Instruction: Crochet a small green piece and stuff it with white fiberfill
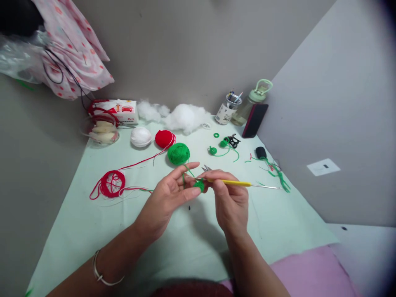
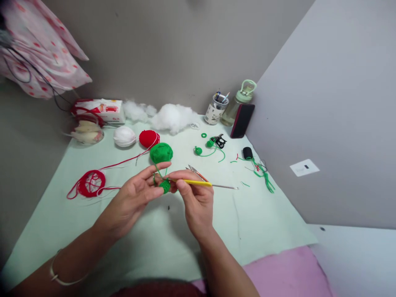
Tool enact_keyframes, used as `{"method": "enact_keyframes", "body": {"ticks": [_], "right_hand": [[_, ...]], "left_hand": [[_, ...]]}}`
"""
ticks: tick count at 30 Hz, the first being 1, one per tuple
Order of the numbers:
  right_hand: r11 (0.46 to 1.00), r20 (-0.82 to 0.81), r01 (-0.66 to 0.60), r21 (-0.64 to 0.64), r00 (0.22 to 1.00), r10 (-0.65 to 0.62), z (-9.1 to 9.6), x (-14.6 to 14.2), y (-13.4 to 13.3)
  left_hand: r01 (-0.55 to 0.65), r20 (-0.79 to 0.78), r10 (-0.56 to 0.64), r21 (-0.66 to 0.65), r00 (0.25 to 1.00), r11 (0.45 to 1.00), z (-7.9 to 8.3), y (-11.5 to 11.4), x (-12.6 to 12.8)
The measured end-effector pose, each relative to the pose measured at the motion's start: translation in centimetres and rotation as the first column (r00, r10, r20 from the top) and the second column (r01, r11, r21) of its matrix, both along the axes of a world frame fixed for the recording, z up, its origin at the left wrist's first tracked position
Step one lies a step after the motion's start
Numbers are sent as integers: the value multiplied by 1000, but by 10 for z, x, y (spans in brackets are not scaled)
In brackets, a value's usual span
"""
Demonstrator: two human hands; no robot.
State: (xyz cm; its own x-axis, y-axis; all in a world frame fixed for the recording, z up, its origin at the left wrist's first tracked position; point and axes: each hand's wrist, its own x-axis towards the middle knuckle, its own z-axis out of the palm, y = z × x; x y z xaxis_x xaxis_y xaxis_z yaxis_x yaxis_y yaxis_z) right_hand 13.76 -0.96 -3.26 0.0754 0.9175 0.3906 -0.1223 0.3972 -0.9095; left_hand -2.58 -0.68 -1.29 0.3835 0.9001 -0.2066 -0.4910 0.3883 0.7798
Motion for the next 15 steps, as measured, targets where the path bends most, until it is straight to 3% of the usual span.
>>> {"method": "enact_keyframes", "body": {"ticks": [15], "right_hand": [[996, -128, -51, -71, 991, 42, 8, 2, 0]], "left_hand": [[-113, -158, 121, 60, 980, 992, 1, 1, -3]]}}
